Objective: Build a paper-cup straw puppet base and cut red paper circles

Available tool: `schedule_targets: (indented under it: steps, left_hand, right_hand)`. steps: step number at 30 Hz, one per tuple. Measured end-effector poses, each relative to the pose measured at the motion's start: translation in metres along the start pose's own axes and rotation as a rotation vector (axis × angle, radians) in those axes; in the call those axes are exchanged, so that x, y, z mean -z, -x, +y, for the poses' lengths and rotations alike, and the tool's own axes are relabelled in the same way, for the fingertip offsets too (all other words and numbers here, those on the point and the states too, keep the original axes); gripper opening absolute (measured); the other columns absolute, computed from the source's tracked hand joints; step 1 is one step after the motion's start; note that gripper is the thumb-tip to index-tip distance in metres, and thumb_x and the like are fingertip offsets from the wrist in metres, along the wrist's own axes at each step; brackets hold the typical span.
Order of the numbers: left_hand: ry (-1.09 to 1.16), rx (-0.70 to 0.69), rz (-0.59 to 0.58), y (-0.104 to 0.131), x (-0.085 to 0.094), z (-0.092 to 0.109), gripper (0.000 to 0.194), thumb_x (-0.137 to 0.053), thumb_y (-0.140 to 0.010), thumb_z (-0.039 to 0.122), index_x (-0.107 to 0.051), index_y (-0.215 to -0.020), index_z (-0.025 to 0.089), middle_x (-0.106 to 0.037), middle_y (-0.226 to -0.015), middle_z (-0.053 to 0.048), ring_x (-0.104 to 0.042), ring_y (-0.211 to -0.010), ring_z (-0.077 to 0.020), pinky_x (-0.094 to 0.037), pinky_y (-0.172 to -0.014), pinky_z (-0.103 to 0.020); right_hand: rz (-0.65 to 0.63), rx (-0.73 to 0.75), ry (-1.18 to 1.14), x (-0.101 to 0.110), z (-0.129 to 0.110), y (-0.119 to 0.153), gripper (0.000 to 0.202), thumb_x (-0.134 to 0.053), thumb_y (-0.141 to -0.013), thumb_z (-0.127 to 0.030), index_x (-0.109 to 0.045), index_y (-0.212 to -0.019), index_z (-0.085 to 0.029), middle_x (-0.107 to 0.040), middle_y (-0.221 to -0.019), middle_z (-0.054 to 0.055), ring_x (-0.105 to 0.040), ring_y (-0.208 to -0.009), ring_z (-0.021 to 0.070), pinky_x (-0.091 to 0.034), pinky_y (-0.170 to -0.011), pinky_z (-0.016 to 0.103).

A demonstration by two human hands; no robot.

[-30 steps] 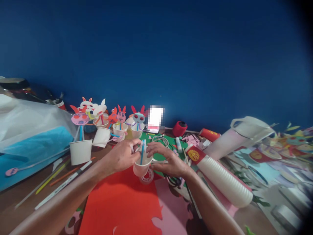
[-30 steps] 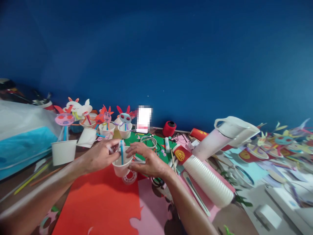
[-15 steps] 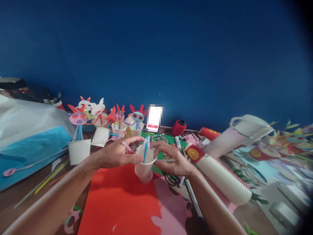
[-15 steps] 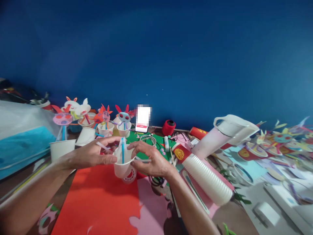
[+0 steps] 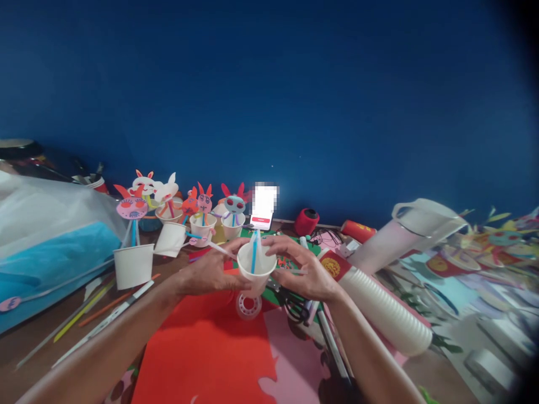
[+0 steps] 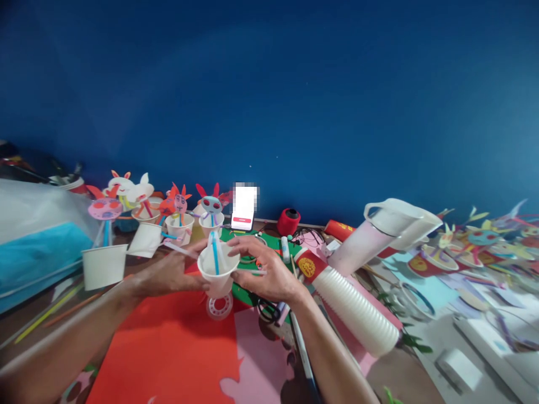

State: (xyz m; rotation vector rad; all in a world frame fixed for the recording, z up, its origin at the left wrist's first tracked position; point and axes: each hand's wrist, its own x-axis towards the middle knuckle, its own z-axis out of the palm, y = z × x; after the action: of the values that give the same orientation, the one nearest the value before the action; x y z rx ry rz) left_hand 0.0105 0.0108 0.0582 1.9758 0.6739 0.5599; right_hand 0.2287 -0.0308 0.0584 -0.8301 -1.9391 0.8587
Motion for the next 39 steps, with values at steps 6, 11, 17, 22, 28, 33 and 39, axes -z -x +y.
schedule_targets:
  steps: [6,11,17,22,28,33,39]
  left_hand:
    - [-0.183,-0.094,0.085,0.007,0.001,0.013,0.07,-0.069,-0.069,0.027,-0.037,-0.131,0.023,-0.049,-0.128,-0.01,-0.047,-0.115,-0.0282,-0.042,-0.091,-0.038]
    - [-0.232,-0.118,0.058,0.007,0.005,0.016,0.061,-0.066,-0.073,0.03,-0.04,-0.128,0.021,-0.048,-0.128,-0.01,-0.05,-0.109,-0.0253,-0.042,-0.089,-0.035]
    - [-0.229,-0.084,0.076,0.008,0.006,0.009,0.065,-0.066,-0.072,0.033,-0.038,-0.129,0.023,-0.045,-0.131,-0.01,-0.043,-0.118,-0.0279,-0.044,-0.089,-0.034]
    - [-0.253,-0.031,0.132,0.007,0.006,0.007,0.067,-0.066,-0.071,0.038,-0.037,-0.13,0.023,-0.052,-0.123,-0.009,-0.049,-0.112,-0.0264,-0.044,-0.087,-0.034]
    - [-0.239,-0.046,0.115,0.007,0.006,0.012,0.065,-0.065,-0.071,0.032,-0.039,-0.13,0.02,-0.054,-0.121,-0.011,-0.055,-0.101,-0.0238,-0.046,-0.082,-0.032]
    - [-0.164,-0.076,0.093,0.006,0.005,0.007,0.058,-0.066,-0.07,0.022,-0.047,-0.125,0.02,-0.06,-0.115,-0.008,-0.054,-0.105,-0.0271,-0.047,-0.082,-0.033]
    - [-0.07,-0.077,0.095,0.004,0.005,-0.004,0.068,-0.071,-0.064,0.02,-0.044,-0.127,0.022,-0.057,-0.121,-0.009,-0.051,-0.111,-0.0296,-0.046,-0.088,-0.038]
  right_hand:
    - [0.083,-0.021,0.123,0.003,-0.005,0.0,0.034,-0.066,-0.073,-0.022,-0.05,-0.103,-0.021,-0.054,-0.111,0.008,-0.053,-0.101,0.02,-0.043,-0.085,0.034]
    - [0.029,-0.038,0.15,0.003,-0.001,-0.001,0.009,-0.061,-0.076,-0.021,-0.054,-0.073,-0.017,-0.059,-0.081,0.003,-0.056,-0.078,0.0159,-0.044,-0.072,0.029]
    - [0.064,-0.115,0.034,0.005,-0.002,0.001,0.01,-0.058,-0.075,-0.017,-0.052,-0.068,-0.017,-0.061,-0.082,0.003,-0.057,-0.078,0.016,-0.044,-0.07,0.028]
    - [0.082,-0.183,-0.037,0.011,-0.008,0.003,0.008,-0.058,-0.072,-0.014,-0.052,-0.067,-0.017,-0.063,-0.083,0.003,-0.057,-0.075,0.0159,-0.043,-0.064,0.026]
    - [0.045,-0.275,-0.186,0.014,-0.006,0.004,0.01,-0.059,-0.073,-0.022,-0.052,-0.069,-0.017,-0.063,-0.082,0.004,-0.058,-0.073,0.016,-0.044,-0.06,0.025]
    - [0.078,-0.283,-0.199,0.012,0.0,0.004,0.019,-0.061,-0.075,-0.034,-0.054,-0.071,-0.017,-0.061,-0.076,0.003,-0.055,-0.062,0.0138,-0.041,-0.052,0.024]
    - [0.118,-0.325,-0.22,0.004,0.001,0.001,0.027,-0.069,-0.069,-0.036,-0.051,-0.078,-0.018,-0.055,-0.068,-0.001,-0.05,-0.055,0.0098,-0.038,-0.046,0.02]
